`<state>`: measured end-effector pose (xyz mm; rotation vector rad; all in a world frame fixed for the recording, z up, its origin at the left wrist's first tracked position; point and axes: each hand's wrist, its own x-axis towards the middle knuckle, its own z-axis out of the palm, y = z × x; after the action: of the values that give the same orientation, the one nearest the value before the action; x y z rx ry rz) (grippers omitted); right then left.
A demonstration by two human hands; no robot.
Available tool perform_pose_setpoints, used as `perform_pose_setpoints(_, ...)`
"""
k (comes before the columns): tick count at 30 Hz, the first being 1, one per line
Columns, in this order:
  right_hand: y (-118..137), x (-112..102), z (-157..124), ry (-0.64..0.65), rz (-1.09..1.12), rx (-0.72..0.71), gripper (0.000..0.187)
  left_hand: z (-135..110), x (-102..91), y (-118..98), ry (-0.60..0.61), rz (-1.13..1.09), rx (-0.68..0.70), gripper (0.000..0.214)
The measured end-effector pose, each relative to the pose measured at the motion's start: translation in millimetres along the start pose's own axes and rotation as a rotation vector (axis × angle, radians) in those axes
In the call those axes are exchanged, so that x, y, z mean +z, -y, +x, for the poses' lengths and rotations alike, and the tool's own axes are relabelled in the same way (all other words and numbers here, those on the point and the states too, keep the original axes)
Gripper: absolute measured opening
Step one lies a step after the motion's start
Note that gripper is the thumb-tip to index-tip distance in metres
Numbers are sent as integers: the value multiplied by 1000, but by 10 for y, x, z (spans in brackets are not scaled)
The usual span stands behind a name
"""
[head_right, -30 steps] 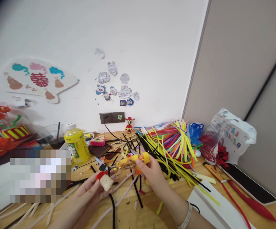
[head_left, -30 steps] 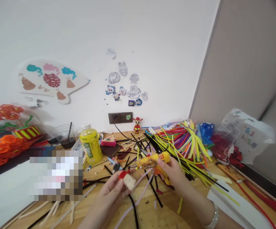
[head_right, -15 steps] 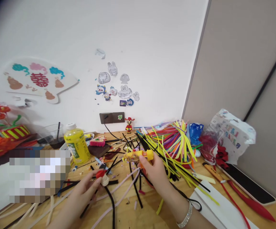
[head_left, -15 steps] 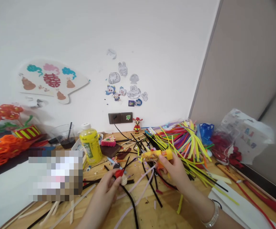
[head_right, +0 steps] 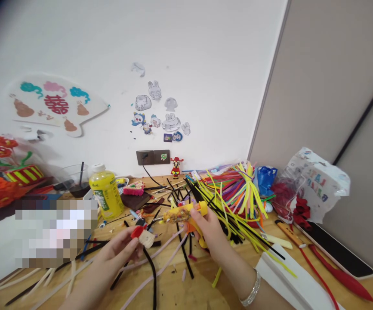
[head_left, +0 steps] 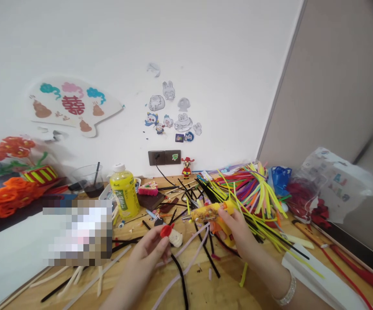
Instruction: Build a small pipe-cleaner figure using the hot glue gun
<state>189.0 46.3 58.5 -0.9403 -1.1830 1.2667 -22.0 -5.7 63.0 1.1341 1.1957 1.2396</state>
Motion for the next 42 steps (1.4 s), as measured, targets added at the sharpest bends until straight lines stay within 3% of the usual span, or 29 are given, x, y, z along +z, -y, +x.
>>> perform_pose_setpoints(19,49,98,-111,87,8,-41,41,-57,56,-65,-62,-51,4,45)
perform_pose_setpoints(42,-24,69,-98,47,-3,11,42,-70,39,-8,21,-64,-8,43)
